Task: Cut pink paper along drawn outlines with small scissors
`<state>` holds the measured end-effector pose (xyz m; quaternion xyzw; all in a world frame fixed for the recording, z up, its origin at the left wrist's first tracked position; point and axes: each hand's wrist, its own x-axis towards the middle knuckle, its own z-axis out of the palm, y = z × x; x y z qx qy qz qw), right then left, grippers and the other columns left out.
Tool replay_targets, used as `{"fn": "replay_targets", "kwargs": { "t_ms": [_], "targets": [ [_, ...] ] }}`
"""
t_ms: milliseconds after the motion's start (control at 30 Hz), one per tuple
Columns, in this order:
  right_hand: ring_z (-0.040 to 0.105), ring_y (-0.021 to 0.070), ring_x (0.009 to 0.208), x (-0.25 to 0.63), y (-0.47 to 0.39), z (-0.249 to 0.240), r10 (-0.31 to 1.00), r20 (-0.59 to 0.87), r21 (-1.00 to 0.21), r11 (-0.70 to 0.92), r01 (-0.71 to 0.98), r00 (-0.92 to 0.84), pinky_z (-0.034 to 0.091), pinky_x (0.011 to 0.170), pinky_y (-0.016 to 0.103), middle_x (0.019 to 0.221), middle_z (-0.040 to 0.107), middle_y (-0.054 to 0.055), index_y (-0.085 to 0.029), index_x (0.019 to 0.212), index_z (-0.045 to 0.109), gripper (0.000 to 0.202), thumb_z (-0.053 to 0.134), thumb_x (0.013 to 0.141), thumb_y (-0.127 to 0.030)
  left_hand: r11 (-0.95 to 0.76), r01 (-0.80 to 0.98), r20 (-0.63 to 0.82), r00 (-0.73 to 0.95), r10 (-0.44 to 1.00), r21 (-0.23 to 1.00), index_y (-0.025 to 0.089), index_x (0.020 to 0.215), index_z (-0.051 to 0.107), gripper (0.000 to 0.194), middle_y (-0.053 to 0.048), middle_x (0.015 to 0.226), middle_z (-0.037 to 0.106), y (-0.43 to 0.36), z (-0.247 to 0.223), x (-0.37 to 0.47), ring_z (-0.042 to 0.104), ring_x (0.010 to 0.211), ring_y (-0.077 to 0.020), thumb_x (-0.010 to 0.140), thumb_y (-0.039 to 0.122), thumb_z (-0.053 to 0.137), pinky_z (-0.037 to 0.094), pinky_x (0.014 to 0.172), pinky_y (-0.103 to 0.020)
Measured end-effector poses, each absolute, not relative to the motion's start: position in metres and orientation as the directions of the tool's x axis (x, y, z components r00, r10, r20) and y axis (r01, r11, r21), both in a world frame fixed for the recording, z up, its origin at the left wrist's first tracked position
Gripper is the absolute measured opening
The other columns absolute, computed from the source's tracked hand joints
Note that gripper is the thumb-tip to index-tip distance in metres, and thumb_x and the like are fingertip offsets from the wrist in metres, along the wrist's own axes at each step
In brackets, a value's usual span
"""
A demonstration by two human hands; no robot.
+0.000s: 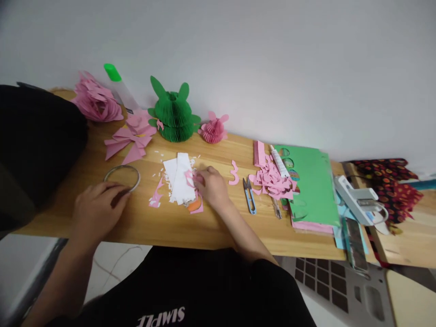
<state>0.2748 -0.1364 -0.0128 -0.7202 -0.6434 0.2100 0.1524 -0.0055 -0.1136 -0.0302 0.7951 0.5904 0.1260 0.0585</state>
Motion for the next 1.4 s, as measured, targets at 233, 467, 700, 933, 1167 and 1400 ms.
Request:
{"fn": "replay_targets", "kwargs": {
  "t_ms": [233, 467, 700, 933, 1167, 1400],
  "targets": [
    [0.060, 0.0243, 0.099, 0.287, -0.156, -0.019, 0.996, -0.082, -0.494, -0.019, 0.869, -0.025, 0.048, 0.088, 0.036, 0.106, 0.063, 0.011, -0.017, 0.126, 0.063, 0.043, 0.068, 0.083, -0.019, -0.616, 0.735, 0.091, 0.618, 0.781, 0.283, 0.018, 0.112, 0.069, 0.035, -0.013, 0.123, 0.065, -0.101, -0.030, 0.031, 0.057, 0.115, -0.0306, 0.093, 0.026, 0.041, 0.043, 0.100, -0.047],
    [0.054, 0.0265, 0.099, 0.286, -0.157, -0.036, 0.966, 0.003, -0.451, 0.230, 0.862, -0.257, 0.046, 0.088, 0.041, 0.102, 0.057, 0.011, -0.020, 0.123, 0.067, 0.051, 0.077, 0.077, -0.040, -0.730, 0.666, 0.032, 0.735, 0.677, 0.154, 0.018, 0.125, 0.065, 0.039, -0.019, 0.141, 0.053, -0.090, -0.026, 0.045, 0.048, 0.129, -0.0380, 0.095, 0.025, 0.041, 0.043, 0.100, -0.055],
    [0.055, 0.0227, 0.093, 0.289, -0.158, -0.041, 0.977, 0.079, -0.552, 0.209, 0.807, -0.199, 0.046, 0.082, 0.037, 0.096, 0.060, 0.008, -0.024, 0.106, 0.075, 0.021, 0.068, 0.087, -0.028, -0.756, 0.627, 0.000, 0.770, 0.638, 0.190, 0.018, 0.118, 0.069, 0.037, -0.018, 0.144, 0.049, -0.077, -0.027, 0.056, 0.044, 0.134, -0.0374, 0.094, 0.031, 0.043, 0.040, 0.106, -0.055],
    [0.055, 0.0276, 0.110, 0.290, -0.180, -0.019, 0.994, 0.037, -0.522, 0.104, 0.847, -0.100, 0.045, 0.093, 0.040, 0.120, 0.061, 0.015, -0.018, 0.123, 0.067, 0.044, 0.072, 0.083, -0.037, -0.788, 0.575, 0.075, 0.796, 0.601, 0.220, 0.013, 0.125, 0.065, 0.047, -0.020, 0.132, 0.058, -0.072, -0.043, 0.059, 0.051, 0.126, -0.0363, 0.096, 0.034, 0.036, 0.044, 0.104, -0.053],
    [0.063, 0.0294, 0.101, 0.338, -0.215, 0.006, 0.806, -0.225, -0.188, -0.588, 0.787, 0.548, 0.046, 0.085, 0.037, 0.108, 0.067, 0.018, -0.009, 0.113, 0.066, 0.027, 0.055, 0.090, -0.017, -0.815, 0.547, 0.132, 0.808, 0.574, 0.193, 0.021, 0.131, 0.061, 0.045, -0.015, 0.118, 0.066, -0.092, -0.040, 0.069, 0.061, 0.108, -0.0317, 0.097, 0.030, 0.033, 0.050, 0.092, -0.049],
    [0.064, 0.0269, 0.099, 0.338, -0.232, 0.006, 0.749, -0.242, -0.122, -0.654, 0.747, 0.616, 0.045, 0.077, 0.032, 0.119, 0.063, 0.016, -0.013, 0.124, 0.058, 0.038, 0.057, 0.086, -0.015, -0.806, 0.531, 0.168, 0.797, 0.580, 0.261, 0.017, 0.139, 0.050, 0.051, -0.016, 0.127, 0.062, -0.099, -0.038, 0.071, 0.056, 0.118, -0.0324, 0.089, 0.022, 0.040, 0.047, 0.097, -0.051]
  ]
}}
